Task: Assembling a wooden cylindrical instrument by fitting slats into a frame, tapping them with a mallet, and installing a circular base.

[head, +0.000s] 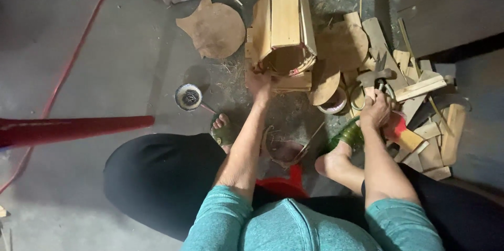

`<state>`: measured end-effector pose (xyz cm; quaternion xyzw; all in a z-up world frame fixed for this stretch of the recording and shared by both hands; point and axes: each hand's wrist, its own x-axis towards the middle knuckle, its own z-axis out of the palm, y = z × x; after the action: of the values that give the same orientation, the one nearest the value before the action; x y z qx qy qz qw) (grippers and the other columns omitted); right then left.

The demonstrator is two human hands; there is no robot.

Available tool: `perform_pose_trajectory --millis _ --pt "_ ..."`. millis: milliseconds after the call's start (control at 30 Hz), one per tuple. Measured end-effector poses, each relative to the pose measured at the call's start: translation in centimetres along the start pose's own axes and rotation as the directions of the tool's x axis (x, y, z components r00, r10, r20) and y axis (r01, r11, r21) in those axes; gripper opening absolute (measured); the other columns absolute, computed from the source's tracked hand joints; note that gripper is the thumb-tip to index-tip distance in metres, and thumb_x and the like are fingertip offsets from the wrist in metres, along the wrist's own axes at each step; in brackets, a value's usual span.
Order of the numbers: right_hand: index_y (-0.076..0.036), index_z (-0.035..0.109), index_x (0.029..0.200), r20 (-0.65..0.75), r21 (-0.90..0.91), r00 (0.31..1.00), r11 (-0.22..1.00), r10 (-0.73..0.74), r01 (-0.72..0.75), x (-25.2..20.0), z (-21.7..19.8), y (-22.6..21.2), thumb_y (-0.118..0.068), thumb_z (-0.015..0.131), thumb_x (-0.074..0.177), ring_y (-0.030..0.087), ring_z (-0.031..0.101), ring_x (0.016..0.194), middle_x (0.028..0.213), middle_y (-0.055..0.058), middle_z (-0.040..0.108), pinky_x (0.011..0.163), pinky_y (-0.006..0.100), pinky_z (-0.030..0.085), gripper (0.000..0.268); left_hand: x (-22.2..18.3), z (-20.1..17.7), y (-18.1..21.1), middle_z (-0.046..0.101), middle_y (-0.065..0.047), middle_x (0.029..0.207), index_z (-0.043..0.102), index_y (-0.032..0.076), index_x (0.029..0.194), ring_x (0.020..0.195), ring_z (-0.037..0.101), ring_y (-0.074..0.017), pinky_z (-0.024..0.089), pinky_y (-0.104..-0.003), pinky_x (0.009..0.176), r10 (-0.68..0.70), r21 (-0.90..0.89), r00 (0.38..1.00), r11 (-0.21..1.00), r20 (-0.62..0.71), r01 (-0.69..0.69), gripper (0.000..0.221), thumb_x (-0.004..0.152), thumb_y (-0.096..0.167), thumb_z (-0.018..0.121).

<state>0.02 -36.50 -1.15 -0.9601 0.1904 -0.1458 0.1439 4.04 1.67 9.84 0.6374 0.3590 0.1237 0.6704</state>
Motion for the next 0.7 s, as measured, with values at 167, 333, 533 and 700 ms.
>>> perform_pose_trajectory --millis 167,333,533,700 --pt "-0.01 0.066 0.133 -0.153 0.331 0.986 0.936 -0.069 0.117 2.9 -5.3 -12.8 -0.02 0.083 0.096 0.048 0.054 0.115 0.118 0.024 0.057 0.098 0.057 0.044 0.042 -0.1 0.6 0.0 0.07 -0.014 0.09 0.068 0.009 0.107 0.077 0.072 -0.0252 0.058 -0.041 0.072 0.074 -0.072 0.997 0.995 -0.02 -0.075 0.026 0.083 0.002 0.074" --pt "-0.014 0.036 0.16 0.186 0.807 0.901 0.584 -0.392 0.087 4.4 -12.6 -27.4 -0.033 0.071 0.107 0.06 0.038 0.138 0.149 0.036 0.039 0.107 0.065 0.041 0.067 0.0 0.2 -0.4 0.074 -0.012 0.098 0.066 0.015 0.118 0.092 0.073 -0.0255 0.054 -0.045 0.09 0.03 -0.048 0.999 0.998 -0.044 -0.032 0.038 0.082 0.011 0.078" --pt "-0.036 0.007 0.164 0.339 0.474 0.745 0.788 -0.575 0.393 5.9 -11.2 -33.0 -0.017 0.087 0.087 0.022 0.072 0.095 0.172 0.023 0.011 0.062 0.023 0.053 0.112 2.4 0.7 -1.6 0.072 -0.005 0.069 0.071 0.01 0.078 0.068 0.064 -0.013 0.044 -0.036 0.062 -0.009 0.23 1.0 0.973 0.005 0.008 0.028 0.09 0.035 0.068" --pt "-0.03 0.034 0.16 0.228 0.388 0.765 0.777 -0.602 0.496 7.3 -10.4 -34.1 0.018 0.064 0.094 0.017 0.067 0.073 0.149 0.039 0.046 0.062 0.025 0.061 0.087 1.7 0.7 2.5 0.071 -0.012 0.133 0.064 0.014 0.135 0.129 0.066 -0.0272 0.058 -0.044 0.105 0.055 -0.28 0.972 0.96 0.227 0.011 0.046 0.093 0.03 0.068"
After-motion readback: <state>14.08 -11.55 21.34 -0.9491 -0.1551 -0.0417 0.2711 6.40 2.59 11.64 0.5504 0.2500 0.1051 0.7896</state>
